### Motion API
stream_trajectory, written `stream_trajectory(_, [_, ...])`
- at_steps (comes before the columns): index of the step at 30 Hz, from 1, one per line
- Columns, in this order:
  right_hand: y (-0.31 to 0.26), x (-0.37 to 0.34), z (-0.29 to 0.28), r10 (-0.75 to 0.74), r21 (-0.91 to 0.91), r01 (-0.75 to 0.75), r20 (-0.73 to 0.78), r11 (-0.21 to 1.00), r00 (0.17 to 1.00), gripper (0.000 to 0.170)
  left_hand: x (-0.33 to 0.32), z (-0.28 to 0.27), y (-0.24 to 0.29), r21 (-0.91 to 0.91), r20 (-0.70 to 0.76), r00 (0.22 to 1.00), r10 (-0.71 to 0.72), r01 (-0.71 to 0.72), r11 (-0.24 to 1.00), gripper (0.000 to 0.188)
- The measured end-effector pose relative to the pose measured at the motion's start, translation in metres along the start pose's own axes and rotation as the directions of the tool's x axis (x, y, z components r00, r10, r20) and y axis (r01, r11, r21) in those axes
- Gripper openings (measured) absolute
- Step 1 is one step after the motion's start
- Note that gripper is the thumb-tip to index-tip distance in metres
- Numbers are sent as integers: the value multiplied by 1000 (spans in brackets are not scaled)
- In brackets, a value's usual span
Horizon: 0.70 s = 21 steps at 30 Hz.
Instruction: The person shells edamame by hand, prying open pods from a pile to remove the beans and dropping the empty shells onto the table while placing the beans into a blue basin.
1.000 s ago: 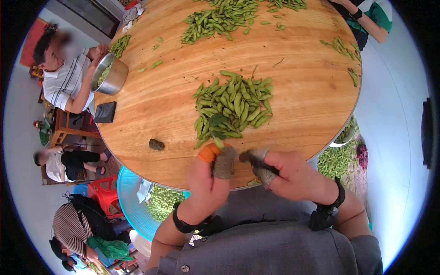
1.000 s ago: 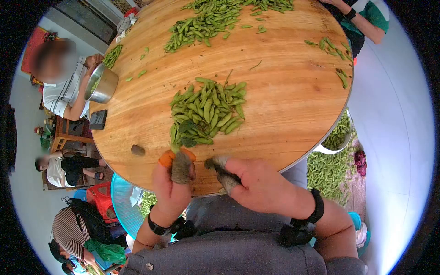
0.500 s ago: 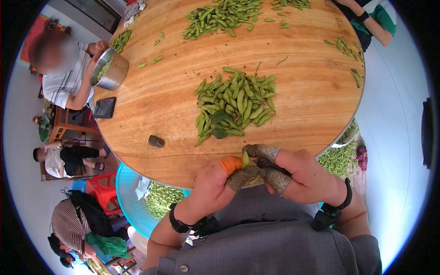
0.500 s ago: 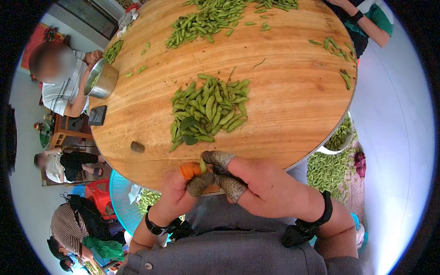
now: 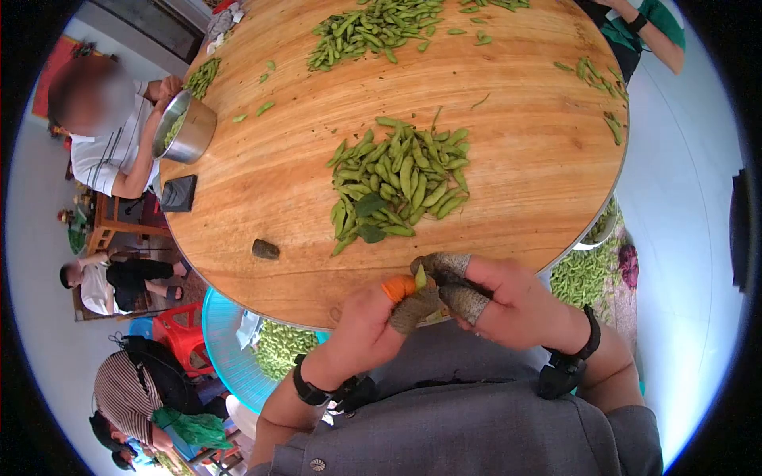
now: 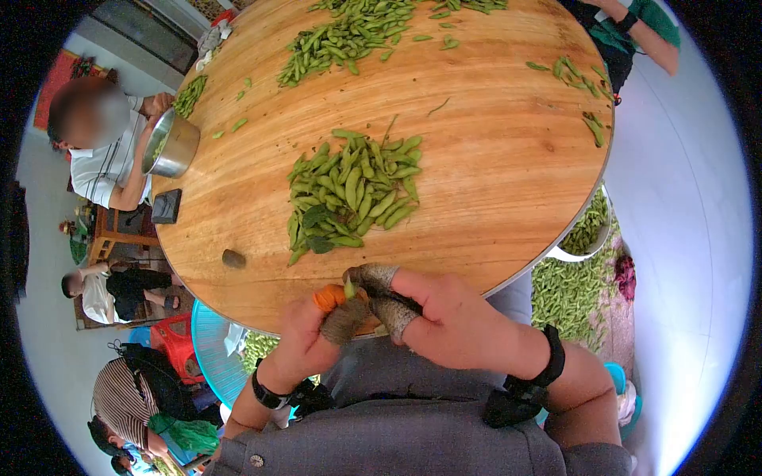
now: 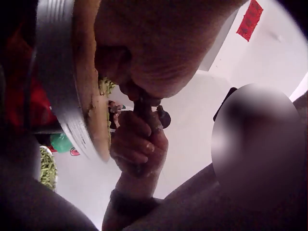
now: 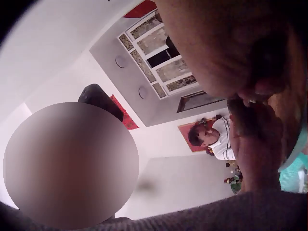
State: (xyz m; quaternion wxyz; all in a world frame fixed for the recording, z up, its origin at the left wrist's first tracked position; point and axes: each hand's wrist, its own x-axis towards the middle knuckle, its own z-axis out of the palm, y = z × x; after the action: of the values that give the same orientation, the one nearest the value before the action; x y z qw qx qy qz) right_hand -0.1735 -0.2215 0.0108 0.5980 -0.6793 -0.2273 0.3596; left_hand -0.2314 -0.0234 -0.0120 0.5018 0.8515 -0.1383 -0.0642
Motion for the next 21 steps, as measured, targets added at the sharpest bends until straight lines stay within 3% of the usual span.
stream_trajectory(1, [2,0,0,-1,0,1,1,1000,1000,41,-1,0,0,-158,17,996,-82,84,984,18])
stream_trajectory(2, [4,0,0,-3,53,2,17,999,1000,42,-3,0,-2,-157,17,996,-84,86,984,18])
stream_trajectory(3, [6,0,0,-5,107,1,32,994,999,42,-7,-1,-5,-523,138,966,-221,260,811,17])
stream_trajectory(4, [4,0,-1,-4,108,0,34,994,999,42,-9,-2,-6,-776,298,909,-290,408,481,17])
stream_trajectory(8, [-8,3,-4,96,185,-97,15,978,995,34,-6,-1,2,-820,318,902,-293,417,392,20])
stream_trajectory(10, [-5,6,-4,132,183,-124,-30,975,991,27,-6,3,2,-580,224,941,-255,339,741,21])
stream_trajectory(12, [5,11,-3,219,170,-211,-34,963,975,12,-5,4,7,-578,215,935,-284,356,734,21])
stream_trajectory(14, [1,12,-3,215,246,-204,-20,948,976,9,-6,4,4,-577,200,928,-313,370,728,21])
stream_trajectory(16, [-1,13,-2,211,319,-200,1,926,978,9,-10,1,-5,-891,379,893,-242,423,163,17])
stream_trajectory(20, [1,11,-3,230,345,-223,21,912,973,8,-4,0,4,-883,349,862,-368,434,179,13])
stream_trajectory(21, [2,11,-3,248,334,-245,35,910,968,8,-1,2,4,-851,250,890,-382,390,352,12])
